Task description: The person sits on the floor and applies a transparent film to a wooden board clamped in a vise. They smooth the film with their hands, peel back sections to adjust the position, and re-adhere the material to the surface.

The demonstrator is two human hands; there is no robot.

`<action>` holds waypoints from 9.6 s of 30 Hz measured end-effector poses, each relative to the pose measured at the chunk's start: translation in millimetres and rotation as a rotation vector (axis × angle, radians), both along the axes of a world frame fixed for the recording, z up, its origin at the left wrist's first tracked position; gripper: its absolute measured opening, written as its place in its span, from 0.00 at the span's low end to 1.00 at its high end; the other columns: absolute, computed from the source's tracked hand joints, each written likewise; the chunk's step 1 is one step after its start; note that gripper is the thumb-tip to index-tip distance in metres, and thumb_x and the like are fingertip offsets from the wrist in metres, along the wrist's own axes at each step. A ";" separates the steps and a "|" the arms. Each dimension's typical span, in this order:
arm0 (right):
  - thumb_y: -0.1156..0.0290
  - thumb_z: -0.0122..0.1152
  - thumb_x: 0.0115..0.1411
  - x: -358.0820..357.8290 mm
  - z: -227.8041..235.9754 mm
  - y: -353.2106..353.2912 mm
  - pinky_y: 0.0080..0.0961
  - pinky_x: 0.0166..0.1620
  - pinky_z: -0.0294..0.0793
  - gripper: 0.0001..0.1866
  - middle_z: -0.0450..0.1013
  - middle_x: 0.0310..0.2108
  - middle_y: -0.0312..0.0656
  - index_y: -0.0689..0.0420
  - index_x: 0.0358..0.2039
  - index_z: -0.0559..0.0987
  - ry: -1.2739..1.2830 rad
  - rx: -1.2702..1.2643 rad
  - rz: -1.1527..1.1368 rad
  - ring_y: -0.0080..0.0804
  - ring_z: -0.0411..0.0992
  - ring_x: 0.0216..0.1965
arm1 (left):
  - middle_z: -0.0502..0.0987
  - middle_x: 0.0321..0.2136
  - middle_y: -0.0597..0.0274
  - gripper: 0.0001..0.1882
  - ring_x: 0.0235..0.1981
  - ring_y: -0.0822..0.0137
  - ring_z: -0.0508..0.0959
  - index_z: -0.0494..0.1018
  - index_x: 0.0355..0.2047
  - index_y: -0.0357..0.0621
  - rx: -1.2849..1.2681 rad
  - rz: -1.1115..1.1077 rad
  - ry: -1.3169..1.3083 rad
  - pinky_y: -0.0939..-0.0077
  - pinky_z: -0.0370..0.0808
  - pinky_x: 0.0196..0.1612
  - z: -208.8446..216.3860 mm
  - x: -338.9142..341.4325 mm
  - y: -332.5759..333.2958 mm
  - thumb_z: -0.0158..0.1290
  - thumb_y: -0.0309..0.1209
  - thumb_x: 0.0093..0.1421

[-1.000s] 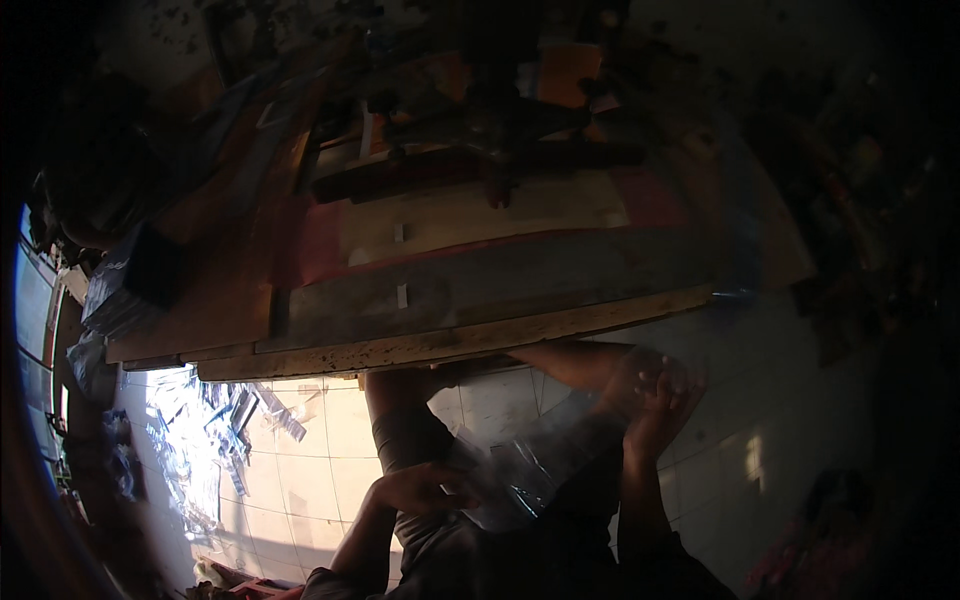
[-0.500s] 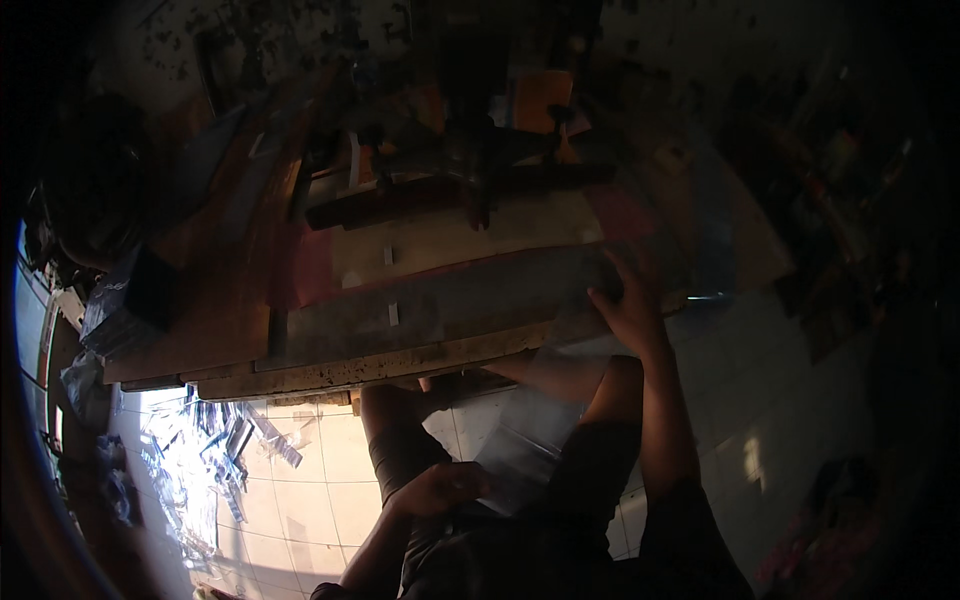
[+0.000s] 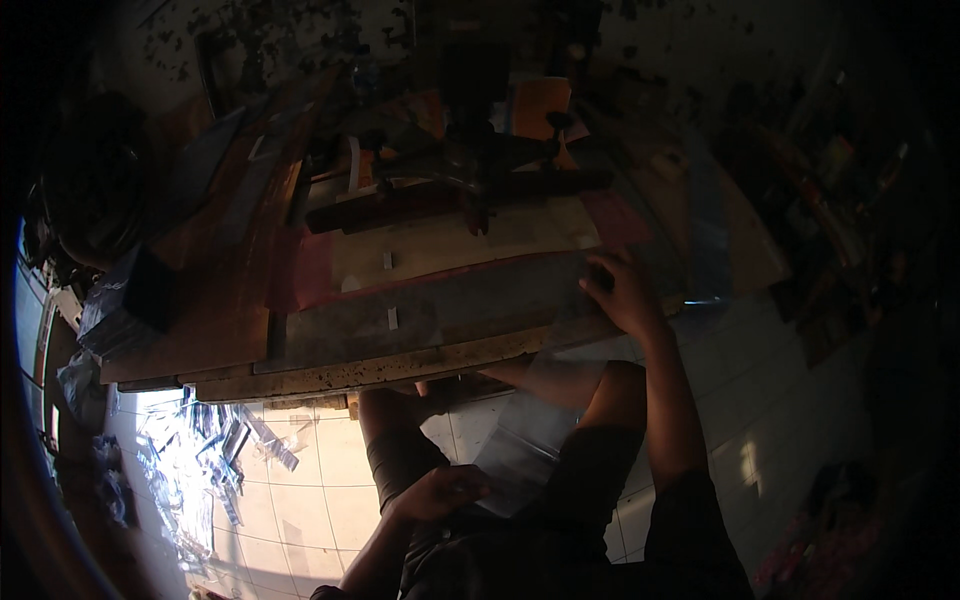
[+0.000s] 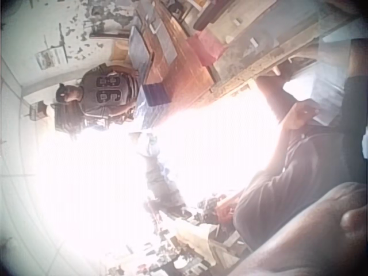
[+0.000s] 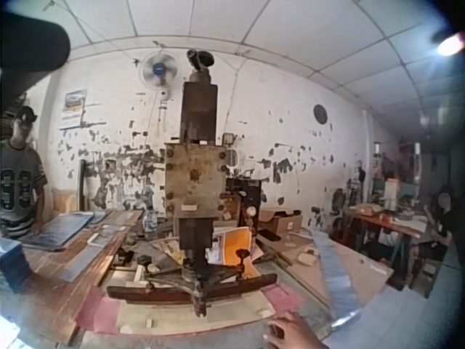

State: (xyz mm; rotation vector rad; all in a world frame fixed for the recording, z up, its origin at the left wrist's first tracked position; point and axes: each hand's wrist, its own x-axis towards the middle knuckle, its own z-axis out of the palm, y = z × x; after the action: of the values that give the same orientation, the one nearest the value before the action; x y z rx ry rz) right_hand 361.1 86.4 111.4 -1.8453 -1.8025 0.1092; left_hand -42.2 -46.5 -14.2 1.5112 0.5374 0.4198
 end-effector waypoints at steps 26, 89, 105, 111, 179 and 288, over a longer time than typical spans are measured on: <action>0.63 0.72 0.60 -15.1 -2.4 -6.5 0.42 0.58 0.73 0.22 0.77 0.51 0.49 0.61 0.52 0.82 -0.096 0.084 -0.071 0.49 0.75 0.53 | 0.84 0.43 0.58 0.09 0.47 0.67 0.83 0.81 0.45 0.38 -0.053 -0.016 0.041 0.70 0.78 0.51 -3.3 -1.4 1.0 0.58 0.30 0.69; 0.63 0.53 0.73 -128.8 -133.9 -121.3 0.46 0.40 0.79 0.11 0.82 0.37 0.48 0.56 0.47 0.76 0.275 -0.236 0.166 0.50 0.82 0.39 | 0.83 0.47 0.55 0.12 0.49 0.66 0.82 0.79 0.48 0.34 -0.248 0.128 0.067 0.70 0.77 0.52 -0.1 18.6 4.7 0.52 0.31 0.72; 0.50 0.48 0.75 -71.6 -218.6 -88.3 0.31 0.69 0.61 0.29 0.70 0.63 0.46 0.58 0.65 0.70 0.842 -0.759 0.273 0.34 0.67 0.66 | 0.83 0.42 0.50 0.11 0.42 0.56 0.85 0.79 0.47 0.37 0.043 0.100 0.159 0.61 0.80 0.47 11.8 17.7 -10.4 0.57 0.29 0.67; 0.34 0.37 0.73 -111.7 -278.3 -82.6 0.35 0.72 0.55 0.44 0.64 0.69 0.51 0.60 0.71 0.63 0.587 -1.244 0.353 0.44 0.60 0.71 | 0.83 0.37 0.51 0.10 0.40 0.50 0.84 0.80 0.45 0.39 0.193 -0.044 -0.133 0.60 0.80 0.45 33.1 12.1 -23.1 0.57 0.23 0.63; 0.74 0.70 0.58 -125.3 71.4 -173.5 0.19 0.30 0.72 0.11 0.81 0.31 0.31 0.53 0.42 0.84 0.073 0.329 0.883 0.20 0.78 0.26 | 0.81 0.50 0.53 0.14 0.41 0.60 0.87 0.74 0.53 0.34 -0.311 0.594 -0.080 0.73 0.81 0.40 -106.8 45.0 43.4 0.49 0.31 0.74; 0.56 0.57 0.69 -187.6 -34.8 83.0 0.51 0.75 0.49 0.30 0.62 0.69 0.53 0.63 0.64 0.71 -0.104 0.182 0.475 0.49 0.57 0.72 | 0.84 0.44 0.52 0.16 0.47 0.66 0.83 0.76 0.50 0.31 -0.390 0.659 -0.181 0.69 0.79 0.52 -20.4 19.1 23.5 0.55 0.34 0.72</action>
State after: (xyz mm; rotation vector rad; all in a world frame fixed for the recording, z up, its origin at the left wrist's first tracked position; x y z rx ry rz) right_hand 173.5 169.4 76.6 -1.2934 -2.2145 0.0230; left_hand -23.1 -23.1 -34.6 0.8849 0.9142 0.8932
